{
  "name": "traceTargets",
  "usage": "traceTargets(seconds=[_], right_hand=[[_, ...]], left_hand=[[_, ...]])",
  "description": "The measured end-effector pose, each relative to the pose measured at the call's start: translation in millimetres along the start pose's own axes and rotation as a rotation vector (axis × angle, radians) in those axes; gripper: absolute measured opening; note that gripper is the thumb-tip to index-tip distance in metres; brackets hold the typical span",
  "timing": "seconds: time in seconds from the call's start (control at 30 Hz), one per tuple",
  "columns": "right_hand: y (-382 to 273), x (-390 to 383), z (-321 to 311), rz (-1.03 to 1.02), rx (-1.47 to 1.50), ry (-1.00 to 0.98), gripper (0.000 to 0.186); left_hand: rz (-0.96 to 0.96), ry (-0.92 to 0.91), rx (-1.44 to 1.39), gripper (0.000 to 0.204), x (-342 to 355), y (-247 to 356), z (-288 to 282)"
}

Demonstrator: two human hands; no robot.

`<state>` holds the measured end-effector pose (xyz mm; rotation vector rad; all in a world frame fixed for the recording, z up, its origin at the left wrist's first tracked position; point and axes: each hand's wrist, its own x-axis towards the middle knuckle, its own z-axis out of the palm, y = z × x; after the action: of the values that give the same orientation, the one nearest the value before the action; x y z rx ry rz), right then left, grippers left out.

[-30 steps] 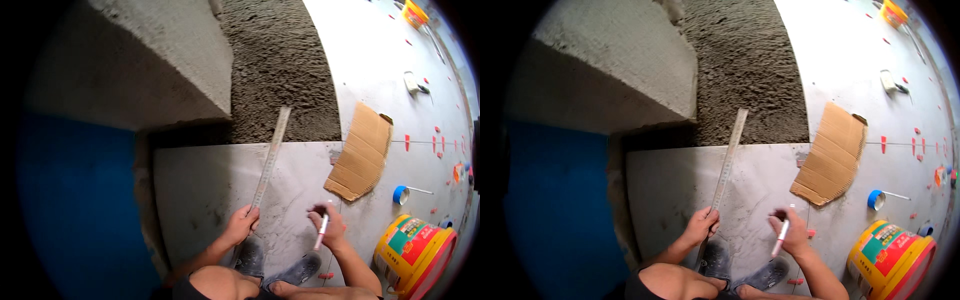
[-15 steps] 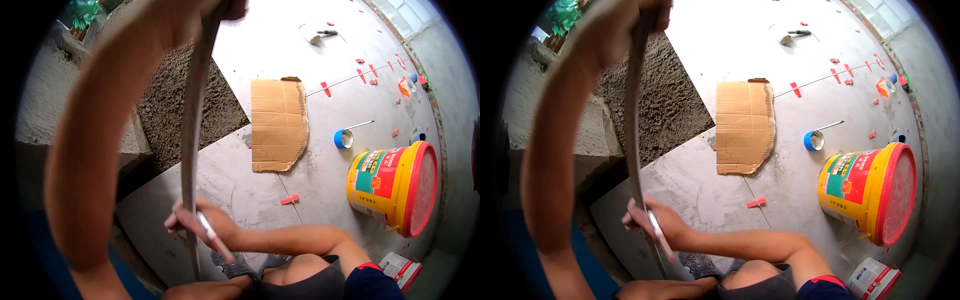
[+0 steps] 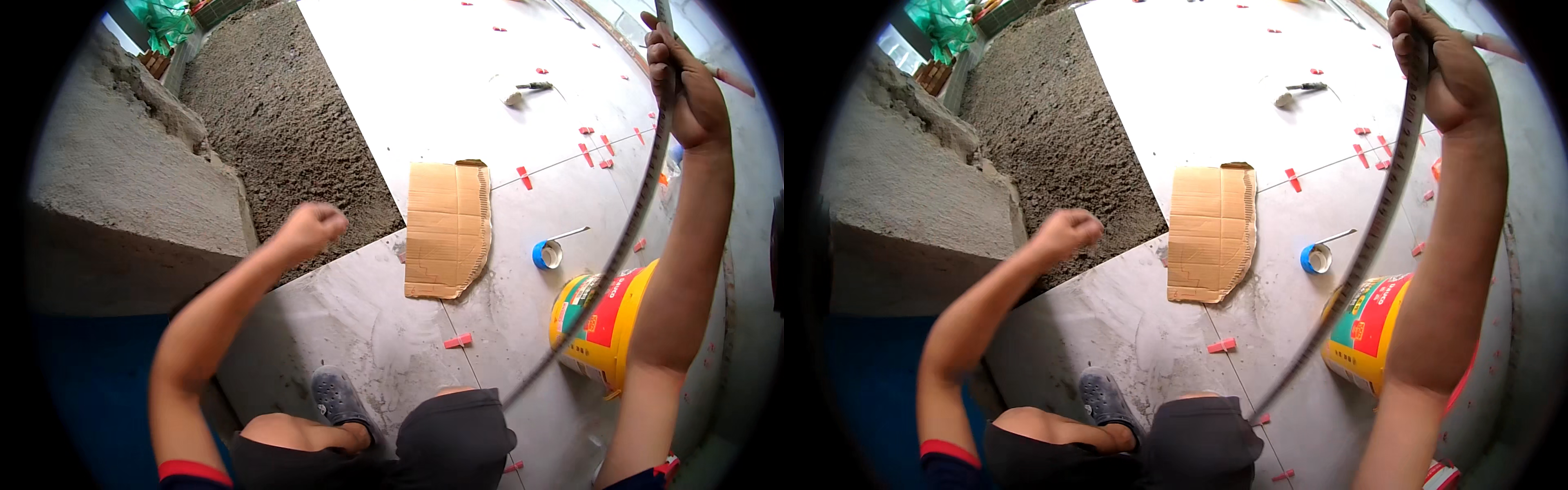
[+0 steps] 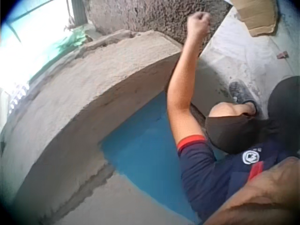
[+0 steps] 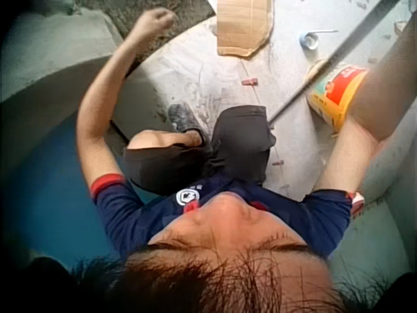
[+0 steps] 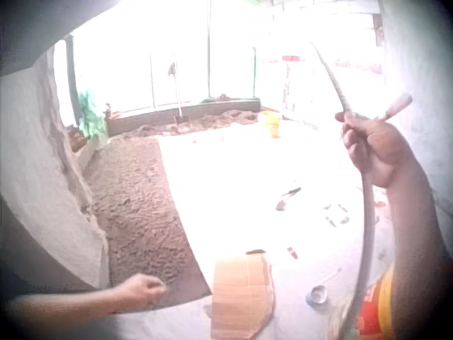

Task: The person uses a measuring tape to measure dimensions of a floor area near a wall and a column, then marks measurements on a piece of cardboard with a pen.

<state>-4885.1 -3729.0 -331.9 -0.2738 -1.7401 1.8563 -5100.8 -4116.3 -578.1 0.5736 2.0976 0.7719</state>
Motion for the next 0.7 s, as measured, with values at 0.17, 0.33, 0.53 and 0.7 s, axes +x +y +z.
traceTargets(seconds=[0.17,0.33,0.53,0.7], right_hand=[[50.9,-3.9,51.4,0.157,-0.395,0.07,0.03],[93.2,-34.9,84.8,0.451,-0.54,0.062,0.035],[144.4,-64.0,98.9,0.764,-0.769,-0.034,0.021],[154.9,-78.1,76.2,0.982,-0.915,-0.058,0.014]], left_hand=[[0.058,0.056,-0.179,0.028,47.9,-114.7,107.3],[0.211,0.179,-0.206,0.038,87.3,-105.7,185.1],[0.167,0.152,-0.246,0.028,93.4,-98.5,192.0],[0.263,0.0,-0.494,0.016,51.4,-116.4,198.6]])
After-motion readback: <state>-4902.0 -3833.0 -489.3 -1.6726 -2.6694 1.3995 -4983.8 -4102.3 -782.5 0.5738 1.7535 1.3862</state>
